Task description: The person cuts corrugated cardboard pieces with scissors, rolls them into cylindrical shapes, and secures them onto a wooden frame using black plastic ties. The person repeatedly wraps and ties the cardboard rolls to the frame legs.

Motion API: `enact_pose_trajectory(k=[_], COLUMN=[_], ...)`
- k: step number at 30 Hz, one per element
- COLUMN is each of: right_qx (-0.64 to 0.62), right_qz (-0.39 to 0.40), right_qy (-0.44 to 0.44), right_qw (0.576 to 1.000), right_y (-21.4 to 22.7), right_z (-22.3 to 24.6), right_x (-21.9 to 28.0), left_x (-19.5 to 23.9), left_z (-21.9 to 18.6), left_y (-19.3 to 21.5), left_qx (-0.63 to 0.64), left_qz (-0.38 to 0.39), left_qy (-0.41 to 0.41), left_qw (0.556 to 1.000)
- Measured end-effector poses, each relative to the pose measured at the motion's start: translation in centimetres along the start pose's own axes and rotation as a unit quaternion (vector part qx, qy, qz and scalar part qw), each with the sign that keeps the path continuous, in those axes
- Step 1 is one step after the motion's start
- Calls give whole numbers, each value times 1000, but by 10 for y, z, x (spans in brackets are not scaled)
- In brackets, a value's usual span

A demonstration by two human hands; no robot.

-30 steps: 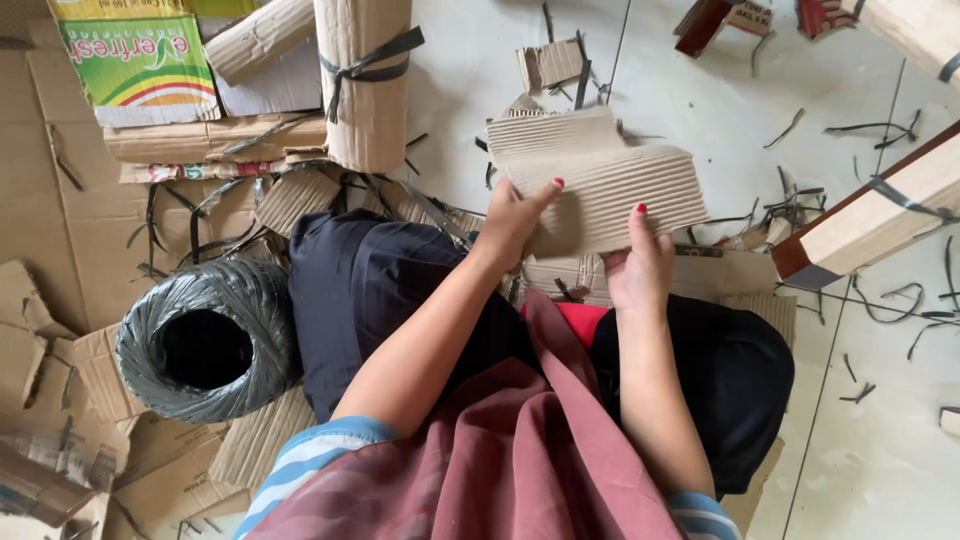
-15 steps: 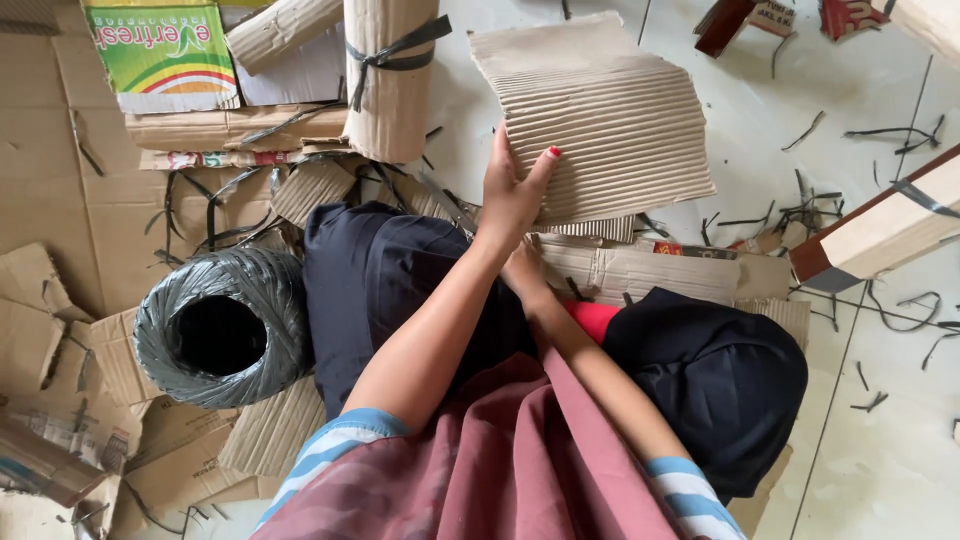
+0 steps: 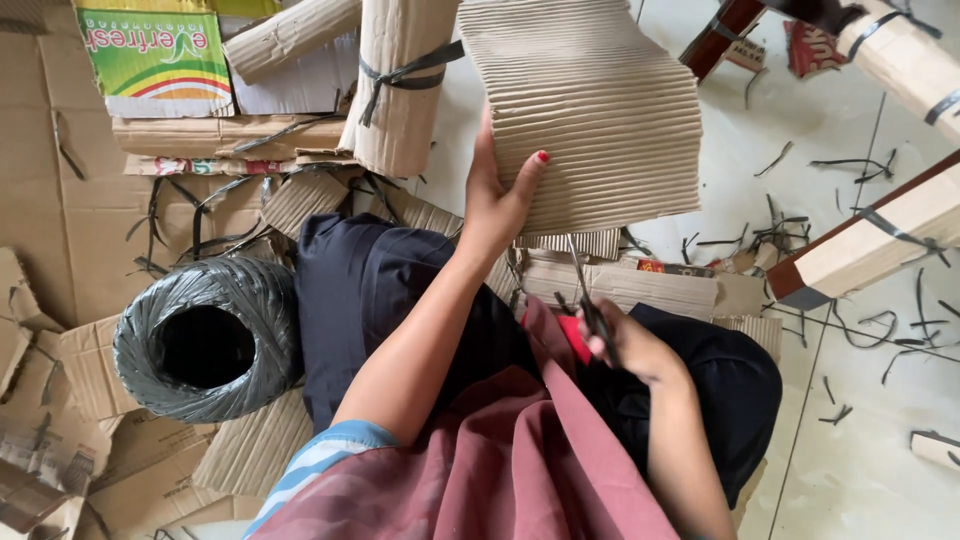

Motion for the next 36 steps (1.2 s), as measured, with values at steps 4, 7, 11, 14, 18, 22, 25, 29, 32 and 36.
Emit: enact_pose_trajectory(k=[4, 7, 11, 14, 18, 22, 25, 29, 32, 36], right_qx=[-74, -204, -159, -181, -204, -183, -172, -151, -145, -159], right_qz=[2, 11, 9, 30, 69, 60, 66, 57, 34, -11], right_qy=[38, 42, 107, 134, 135, 149, 157, 175, 174, 157], right_qw=[997, 978, 981, 974, 967, 970, 970, 971, 973, 975], right_y=[-31, -43, -31, -22, -29, -36, -34, -36, -38, -35], right_z=[73, 63, 57, 48, 65, 82, 75, 82, 86, 80], right_x=[41, 46, 33, 23, 25, 30, 28, 24, 25, 22], left_x=[3, 8, 12, 17, 17, 16, 14, 10, 12, 10], left_z=[1, 2, 3, 2, 1, 2, 5, 4, 6, 9], left_y=[1, 0, -5, -12, -13, -17, -17, -14, -16, -17], left_qx=[-21, -41, -55, -52, -48, -49, -47, -53, -46, -42], left_qz=[-10, -18, 0, 20, 25, 26, 31, 25, 36, 44], left_qy=[-34, -65, -95, -106, -110, -118, -116, -118, -113, -108], left_qw=[999, 997, 994, 993, 992, 991, 992, 991, 992, 992])
Point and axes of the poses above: each hand's wrist, its own x-axis away from the middle knuckle, its own y-axis out of the back of the hand, z = x × y, the point moved 6 cm from there along -x, towards the middle knuckle, and after that the axes turned 2 degrees about z, right-handed, at the moved point
